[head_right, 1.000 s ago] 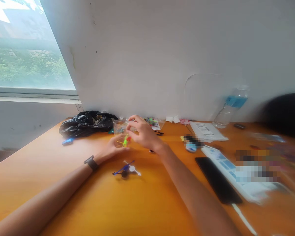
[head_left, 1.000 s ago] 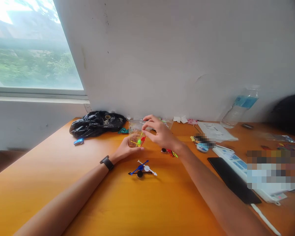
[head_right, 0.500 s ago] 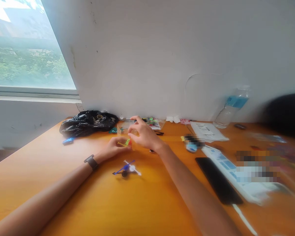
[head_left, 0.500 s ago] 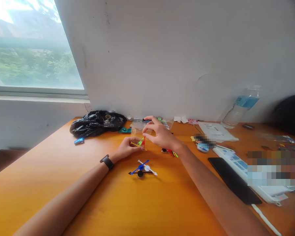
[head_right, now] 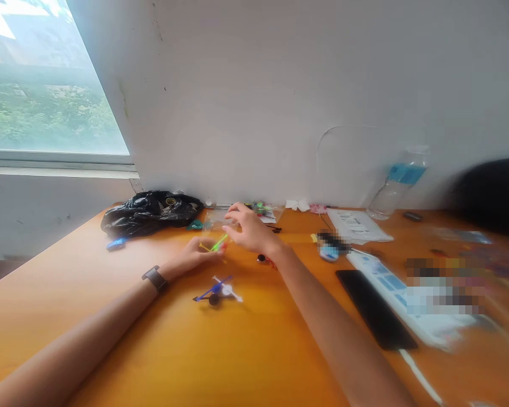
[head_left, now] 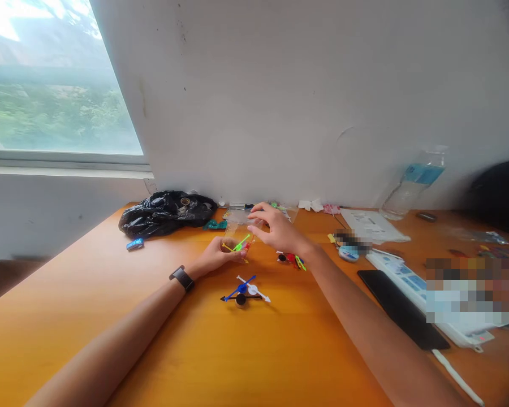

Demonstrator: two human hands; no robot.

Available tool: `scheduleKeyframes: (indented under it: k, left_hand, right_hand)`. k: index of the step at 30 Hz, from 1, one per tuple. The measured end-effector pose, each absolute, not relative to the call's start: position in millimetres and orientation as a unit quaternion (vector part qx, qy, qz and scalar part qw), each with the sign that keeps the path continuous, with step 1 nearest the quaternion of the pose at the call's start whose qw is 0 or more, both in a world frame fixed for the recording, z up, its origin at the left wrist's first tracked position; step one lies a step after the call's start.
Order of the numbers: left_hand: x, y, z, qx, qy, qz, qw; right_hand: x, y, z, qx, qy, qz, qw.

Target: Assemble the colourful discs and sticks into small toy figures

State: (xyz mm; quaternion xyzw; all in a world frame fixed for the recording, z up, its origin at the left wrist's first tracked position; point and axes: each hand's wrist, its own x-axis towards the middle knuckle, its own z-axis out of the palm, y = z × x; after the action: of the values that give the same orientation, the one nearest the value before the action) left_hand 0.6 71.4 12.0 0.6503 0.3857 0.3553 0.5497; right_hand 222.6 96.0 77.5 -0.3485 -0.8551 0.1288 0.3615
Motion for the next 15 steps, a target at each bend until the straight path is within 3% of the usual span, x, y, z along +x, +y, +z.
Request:
scheduleKeyframes:
  k: [10,15]
  left_hand:
    - [-1.8,81.2,4.9,0.68,0.33,0.344,0.557]
    - [-0.7,83.4,-0.1,0.652,0.329,0.376,0.571]
  right_hand:
    - [221.6,96.7,74.8,-0.336,-0.857,0.178,0.348]
    - [219.0,85.9,88.5,-0.348,-0.829,0.113,0.423]
